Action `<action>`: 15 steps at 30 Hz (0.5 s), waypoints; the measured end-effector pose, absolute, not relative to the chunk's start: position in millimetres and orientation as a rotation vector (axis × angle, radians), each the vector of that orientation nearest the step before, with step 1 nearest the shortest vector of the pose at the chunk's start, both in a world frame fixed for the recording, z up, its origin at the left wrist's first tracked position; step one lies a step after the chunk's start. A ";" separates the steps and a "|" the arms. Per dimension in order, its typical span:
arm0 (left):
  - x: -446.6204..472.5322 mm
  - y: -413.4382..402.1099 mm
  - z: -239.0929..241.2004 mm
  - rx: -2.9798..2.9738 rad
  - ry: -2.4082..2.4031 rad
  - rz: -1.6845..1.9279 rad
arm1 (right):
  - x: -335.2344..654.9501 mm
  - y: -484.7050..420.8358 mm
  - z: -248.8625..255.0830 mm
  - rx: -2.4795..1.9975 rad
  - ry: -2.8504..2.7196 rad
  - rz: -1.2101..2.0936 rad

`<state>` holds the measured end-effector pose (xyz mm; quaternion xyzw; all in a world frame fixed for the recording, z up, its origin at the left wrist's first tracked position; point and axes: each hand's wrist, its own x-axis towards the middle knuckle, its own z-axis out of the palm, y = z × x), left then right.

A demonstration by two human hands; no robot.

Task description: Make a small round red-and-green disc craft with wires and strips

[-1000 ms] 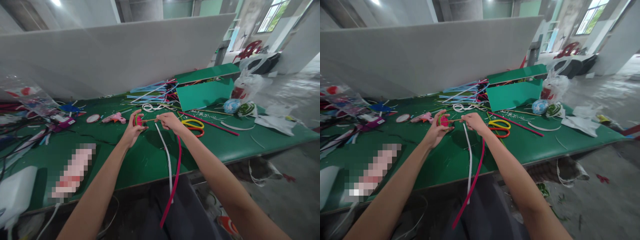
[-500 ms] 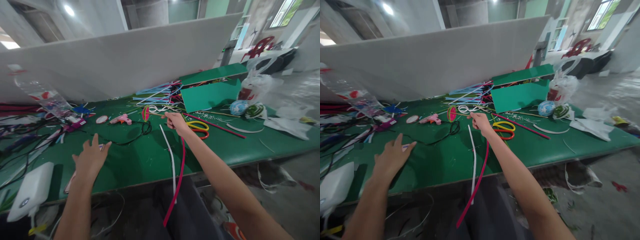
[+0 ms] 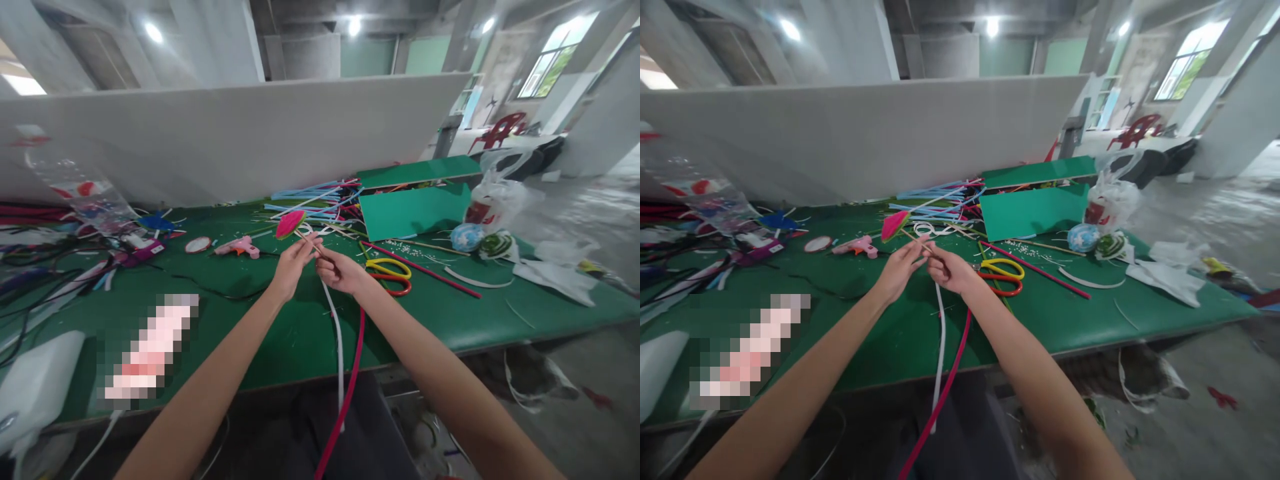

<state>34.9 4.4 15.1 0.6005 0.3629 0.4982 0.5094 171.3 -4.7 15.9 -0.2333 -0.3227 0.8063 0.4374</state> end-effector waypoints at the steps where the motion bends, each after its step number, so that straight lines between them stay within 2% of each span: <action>1: 37.5 3.5 17.3 1.449 0.838 1.258 | 168.9 -5.1 14.3 -0.582 -0.817 2.016; 4: 37.1 1.1 21.2 1.531 0.855 1.407 | 161.9 -4.8 10.0 -0.722 -0.928 1.923; 8: 29.4 -0.5 17.6 1.774 0.966 1.454 | 161.6 2.5 8.5 -0.893 -1.095 1.429; 11: 27.6 -3.2 12.5 1.875 1.077 1.348 | 170.7 8.4 13.3 -0.837 -1.001 1.119; 15: 31.0 -8.7 7.5 1.966 1.134 1.113 | 183.3 7.3 23.7 -0.770 -1.040 0.872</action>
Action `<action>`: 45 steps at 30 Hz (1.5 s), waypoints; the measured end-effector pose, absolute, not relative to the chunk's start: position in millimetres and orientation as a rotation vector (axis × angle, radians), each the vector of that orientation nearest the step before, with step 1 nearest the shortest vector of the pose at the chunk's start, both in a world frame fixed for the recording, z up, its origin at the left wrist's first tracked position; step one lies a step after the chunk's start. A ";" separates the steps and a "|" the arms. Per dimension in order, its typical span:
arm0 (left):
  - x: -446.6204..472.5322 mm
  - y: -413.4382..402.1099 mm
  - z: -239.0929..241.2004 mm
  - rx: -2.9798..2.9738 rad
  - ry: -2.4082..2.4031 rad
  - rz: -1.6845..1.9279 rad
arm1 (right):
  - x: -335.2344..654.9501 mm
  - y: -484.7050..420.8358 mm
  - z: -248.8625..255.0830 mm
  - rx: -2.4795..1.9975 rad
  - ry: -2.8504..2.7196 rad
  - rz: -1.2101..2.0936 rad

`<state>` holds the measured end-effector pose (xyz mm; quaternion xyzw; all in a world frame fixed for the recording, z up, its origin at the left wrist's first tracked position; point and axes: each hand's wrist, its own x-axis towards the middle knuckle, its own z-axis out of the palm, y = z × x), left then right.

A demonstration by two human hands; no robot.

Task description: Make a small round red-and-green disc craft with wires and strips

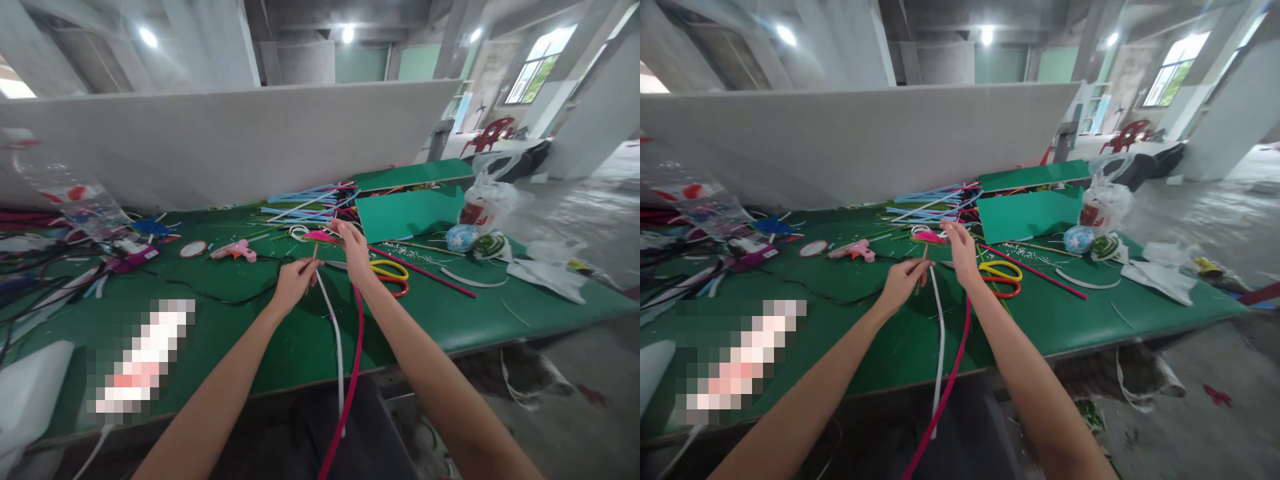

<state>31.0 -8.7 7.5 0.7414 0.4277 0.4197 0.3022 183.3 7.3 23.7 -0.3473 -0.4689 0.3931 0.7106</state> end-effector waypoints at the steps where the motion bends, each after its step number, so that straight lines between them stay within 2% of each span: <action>1: 31.9 -9.8 6.7 2.013 1.134 1.067 | 185.1 6.1 25.6 -0.774 -1.062 0.852; 7: 33.5 -12.4 4.4 2.304 1.158 0.938 | 186.8 3.2 27.6 -0.799 -1.123 1.124; 12: 33.3 -11.6 1.6 2.334 1.155 0.952 | 182.9 3.4 22.5 -0.836 -1.210 1.095; 28: 40.2 -12.6 -1.5 2.272 1.189 1.012 | 166.6 2.4 14.7 -0.764 -0.982 1.042; 40: 36.7 -7.8 -1.4 1.849 1.117 1.046 | 181.0 12.3 16.2 -0.795 -0.731 1.362; 45: 36.2 -8.8 -2.8 1.747 0.936 0.940 | 186.3 7.6 22.0 -0.682 -1.007 1.223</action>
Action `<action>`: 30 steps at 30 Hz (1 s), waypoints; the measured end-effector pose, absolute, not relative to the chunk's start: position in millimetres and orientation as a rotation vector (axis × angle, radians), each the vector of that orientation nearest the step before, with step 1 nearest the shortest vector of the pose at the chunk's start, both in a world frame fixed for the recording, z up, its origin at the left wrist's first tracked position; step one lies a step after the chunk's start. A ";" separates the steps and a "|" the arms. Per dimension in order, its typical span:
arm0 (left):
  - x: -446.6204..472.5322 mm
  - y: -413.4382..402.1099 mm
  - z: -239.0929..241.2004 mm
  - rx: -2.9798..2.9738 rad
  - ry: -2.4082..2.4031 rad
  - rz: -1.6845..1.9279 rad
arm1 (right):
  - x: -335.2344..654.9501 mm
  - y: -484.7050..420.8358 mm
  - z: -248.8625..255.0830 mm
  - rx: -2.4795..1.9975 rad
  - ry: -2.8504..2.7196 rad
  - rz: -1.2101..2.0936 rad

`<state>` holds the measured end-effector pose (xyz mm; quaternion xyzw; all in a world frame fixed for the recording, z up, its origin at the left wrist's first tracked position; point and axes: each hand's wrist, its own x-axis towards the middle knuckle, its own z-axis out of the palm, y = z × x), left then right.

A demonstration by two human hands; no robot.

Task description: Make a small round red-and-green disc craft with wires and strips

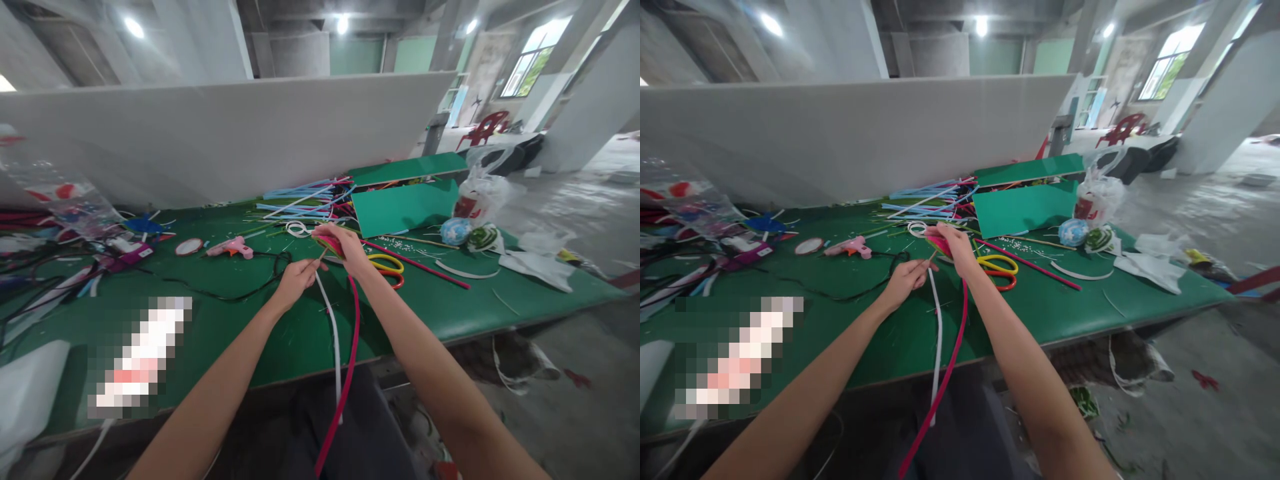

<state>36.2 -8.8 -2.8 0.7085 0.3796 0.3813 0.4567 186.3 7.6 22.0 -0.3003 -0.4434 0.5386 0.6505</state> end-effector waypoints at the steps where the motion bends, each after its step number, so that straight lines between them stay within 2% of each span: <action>1: 36.1 -9.4 -3.2 1.741 0.916 0.928 | 187.3 6.4 23.0 -0.675 -1.092 1.196; 20: 34.8 -10.0 -3.1 1.794 0.918 0.935 | 184.3 0.5 22.7 -0.756 -1.424 0.952; 27: 28.3 -12.0 3.9 2.271 1.093 0.818 | 193.4 1.1 24.0 -0.839 -1.366 1.224; 30: 28.4 -11.7 2.4 2.319 1.087 0.796 | 190.6 2.0 20.9 -0.864 -1.384 1.222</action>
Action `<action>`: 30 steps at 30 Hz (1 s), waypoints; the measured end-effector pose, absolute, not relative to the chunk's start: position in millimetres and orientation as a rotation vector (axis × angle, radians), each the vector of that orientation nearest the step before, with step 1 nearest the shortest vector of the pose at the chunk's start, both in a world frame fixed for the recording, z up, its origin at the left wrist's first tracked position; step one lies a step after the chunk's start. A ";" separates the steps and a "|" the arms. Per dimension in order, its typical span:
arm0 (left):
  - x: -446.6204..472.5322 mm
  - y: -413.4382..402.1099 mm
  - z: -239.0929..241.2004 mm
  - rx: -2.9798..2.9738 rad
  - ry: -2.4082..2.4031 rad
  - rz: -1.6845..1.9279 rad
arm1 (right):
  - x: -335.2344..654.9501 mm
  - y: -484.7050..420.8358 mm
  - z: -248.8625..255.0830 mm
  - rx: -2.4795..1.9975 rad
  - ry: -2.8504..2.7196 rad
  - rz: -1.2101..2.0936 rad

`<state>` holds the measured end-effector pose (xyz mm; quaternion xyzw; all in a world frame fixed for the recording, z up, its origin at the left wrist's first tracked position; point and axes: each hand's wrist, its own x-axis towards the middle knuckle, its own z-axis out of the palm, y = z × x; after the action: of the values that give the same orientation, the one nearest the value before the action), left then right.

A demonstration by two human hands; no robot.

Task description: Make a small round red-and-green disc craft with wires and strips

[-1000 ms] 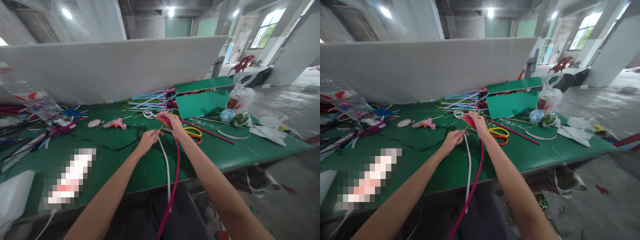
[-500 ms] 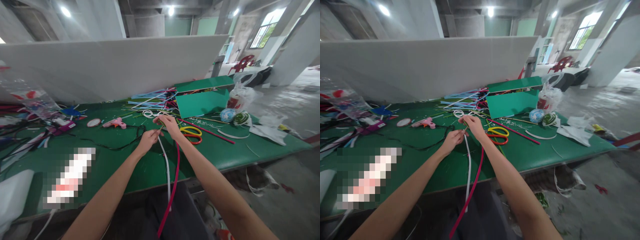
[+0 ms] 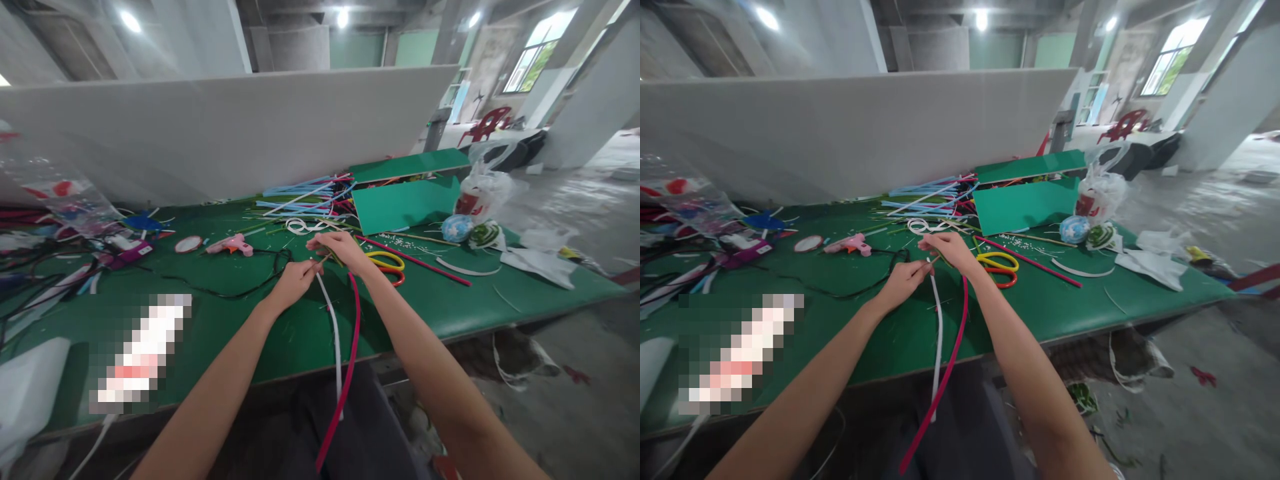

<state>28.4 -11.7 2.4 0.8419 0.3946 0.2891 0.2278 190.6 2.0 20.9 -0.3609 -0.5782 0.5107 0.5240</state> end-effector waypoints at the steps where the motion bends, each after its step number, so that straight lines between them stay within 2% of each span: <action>1: 28.8 -11.8 2.0 2.316 1.091 0.802 | 189.5 1.9 20.2 -0.852 -1.404 1.195; 11: 33.4 -15.9 4.6 2.196 1.104 0.864 | 181.0 -2.0 18.8 -0.826 -1.426 0.977; 14: 32.6 -14.5 3.0 2.197 1.093 0.884 | 182.8 0.1 18.2 -0.805 -1.393 1.040; 21: 28.9 -10.3 -0.6 2.390 1.065 0.858 | 192.4 8.6 15.9 -0.815 -1.144 1.452; 30: 29.5 -11.4 -4.4 2.389 1.092 0.880 | 180.8 1.6 15.6 -0.846 -1.200 1.299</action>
<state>29.5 -11.4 -4.4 0.8475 0.3875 0.3121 0.1847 180.8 1.6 15.6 -0.3585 -0.5083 0.5504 0.5569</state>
